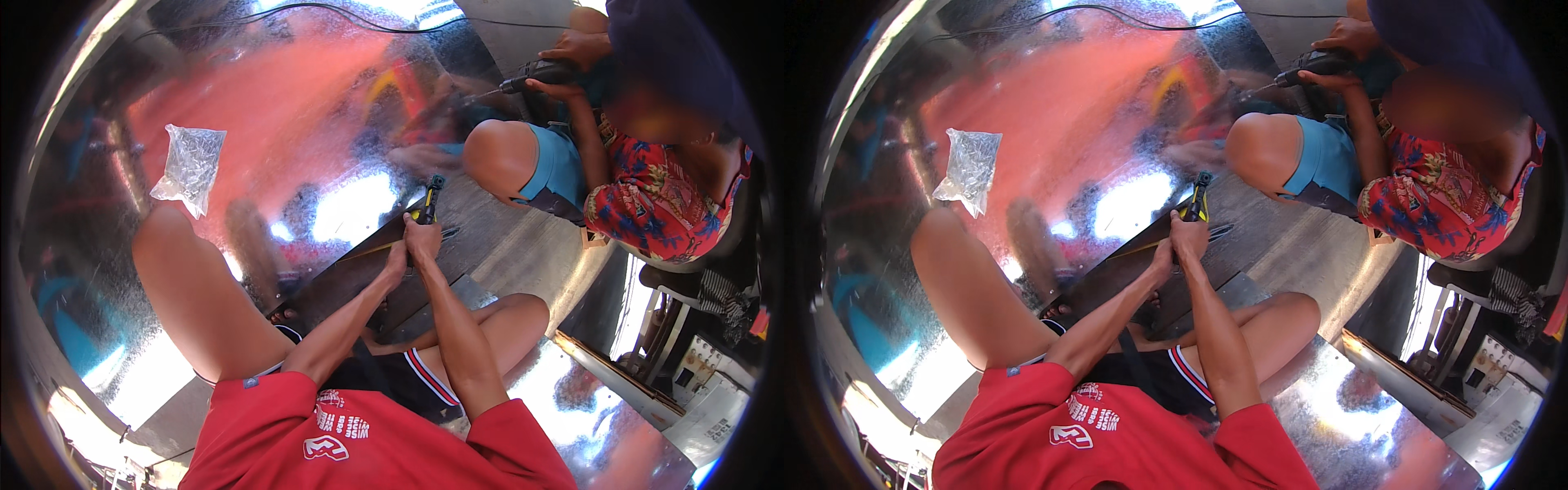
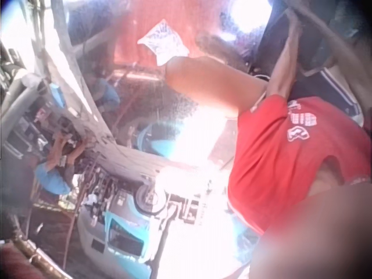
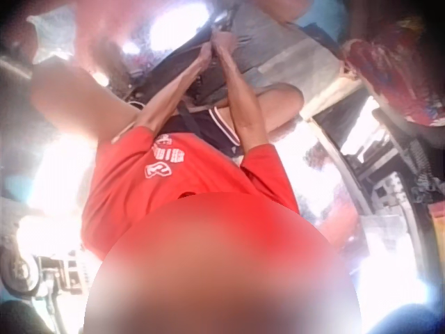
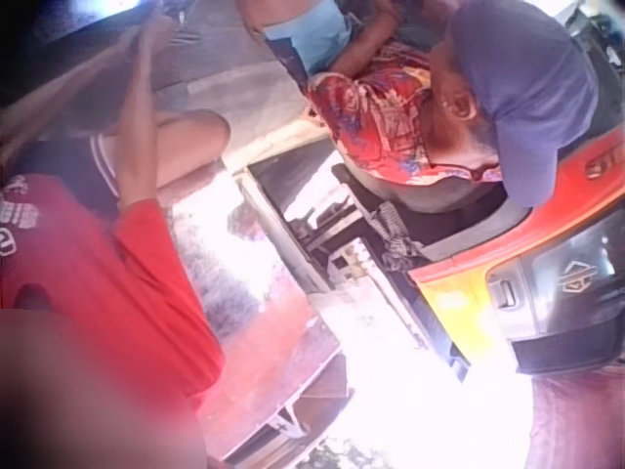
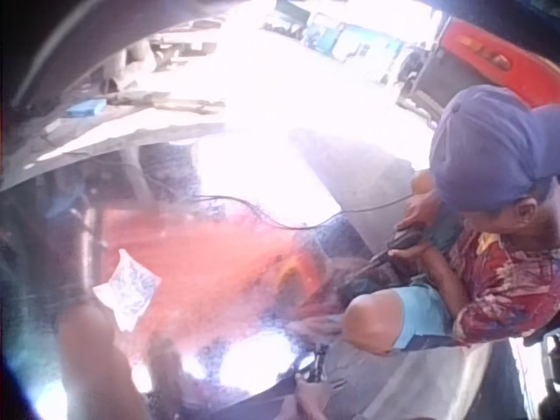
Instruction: The person sits on the floor and uses a rivet gun to fasten a metal sheet to a larger metal panel. They repeatedly pick up rivets, load them into the tool, and fire the rivet gun at various points along the sheet's edge. Another person works nearby with a drill.
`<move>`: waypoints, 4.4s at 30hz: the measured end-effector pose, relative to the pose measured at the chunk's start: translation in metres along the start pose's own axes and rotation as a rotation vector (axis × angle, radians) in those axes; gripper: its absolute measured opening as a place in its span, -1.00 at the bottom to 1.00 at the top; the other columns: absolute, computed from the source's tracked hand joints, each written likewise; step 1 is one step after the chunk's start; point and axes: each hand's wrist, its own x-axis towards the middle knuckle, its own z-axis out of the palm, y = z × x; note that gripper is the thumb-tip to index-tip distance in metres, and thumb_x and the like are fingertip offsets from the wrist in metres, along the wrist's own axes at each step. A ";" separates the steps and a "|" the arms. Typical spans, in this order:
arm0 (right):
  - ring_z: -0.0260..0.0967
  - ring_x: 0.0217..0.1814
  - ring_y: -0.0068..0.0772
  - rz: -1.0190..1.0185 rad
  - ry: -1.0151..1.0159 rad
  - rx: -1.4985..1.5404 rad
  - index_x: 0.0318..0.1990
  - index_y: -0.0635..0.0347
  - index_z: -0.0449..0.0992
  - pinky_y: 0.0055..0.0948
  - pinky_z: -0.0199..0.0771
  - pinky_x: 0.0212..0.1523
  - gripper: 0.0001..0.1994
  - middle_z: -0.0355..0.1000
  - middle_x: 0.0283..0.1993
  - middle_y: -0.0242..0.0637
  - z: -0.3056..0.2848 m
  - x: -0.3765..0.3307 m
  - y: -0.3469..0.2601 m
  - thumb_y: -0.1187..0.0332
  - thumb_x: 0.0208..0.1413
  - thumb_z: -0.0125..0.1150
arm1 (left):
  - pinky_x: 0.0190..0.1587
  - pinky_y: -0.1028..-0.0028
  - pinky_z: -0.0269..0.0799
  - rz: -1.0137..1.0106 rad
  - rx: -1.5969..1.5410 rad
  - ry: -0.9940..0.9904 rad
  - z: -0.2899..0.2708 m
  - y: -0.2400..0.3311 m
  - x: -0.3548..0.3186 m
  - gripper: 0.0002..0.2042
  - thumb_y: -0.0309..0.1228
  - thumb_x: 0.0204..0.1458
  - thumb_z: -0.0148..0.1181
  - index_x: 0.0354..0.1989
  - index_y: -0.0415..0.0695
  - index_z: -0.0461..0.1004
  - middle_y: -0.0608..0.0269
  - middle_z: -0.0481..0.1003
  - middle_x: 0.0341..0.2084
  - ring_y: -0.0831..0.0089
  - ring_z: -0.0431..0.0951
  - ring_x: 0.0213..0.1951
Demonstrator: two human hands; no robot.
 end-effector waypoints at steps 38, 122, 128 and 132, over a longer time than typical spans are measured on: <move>0.36 -0.57 -0.47 -0.087 -0.450 0.117 -0.29 0.33 0.53 -0.43 0.32 -0.58 -0.51 0.41 -0.48 -0.25 -0.091 0.002 -0.050 -0.02 -0.06 0.40 | -0.43 0.52 0.45 -0.035 -0.032 -0.064 0.004 0.021 -0.010 -0.42 0.20 0.22 -0.16 -0.40 -0.11 0.49 0.33 0.47 -0.59 0.53 0.52 -0.54; 0.39 -0.50 -0.53 -0.015 -0.423 0.072 -0.44 0.34 0.57 -0.48 0.34 -0.51 -0.63 0.46 -0.45 -0.29 -0.060 0.009 -0.035 0.11 -0.04 0.39 | 0.09 0.35 0.31 0.102 0.443 -0.171 0.021 0.066 -0.057 0.16 0.47 -0.31 0.22 0.25 -0.36 0.13 0.06 0.39 0.02 0.27 0.42 0.07; 0.43 -0.54 -0.48 0.054 -0.392 0.242 -0.50 0.36 0.56 -0.41 0.37 -0.52 -0.66 0.50 -0.52 -0.28 -0.048 0.014 -0.012 0.18 -0.05 0.40 | 0.17 0.30 0.33 0.185 0.496 0.004 0.017 0.048 -0.053 0.08 0.34 -0.39 0.40 0.17 -0.36 0.33 -0.04 0.50 -0.01 0.20 0.46 0.11; 0.41 -0.56 -0.49 -0.138 -0.220 0.279 -0.55 0.36 0.55 -0.43 0.37 -0.50 -0.68 0.49 -0.53 -0.28 -0.030 0.019 0.001 0.22 -0.08 0.39 | 0.11 0.40 0.37 0.274 0.216 -0.070 0.015 0.035 -0.048 0.02 0.15 -0.29 0.49 0.24 -0.38 0.25 0.03 0.47 0.03 0.34 0.47 0.05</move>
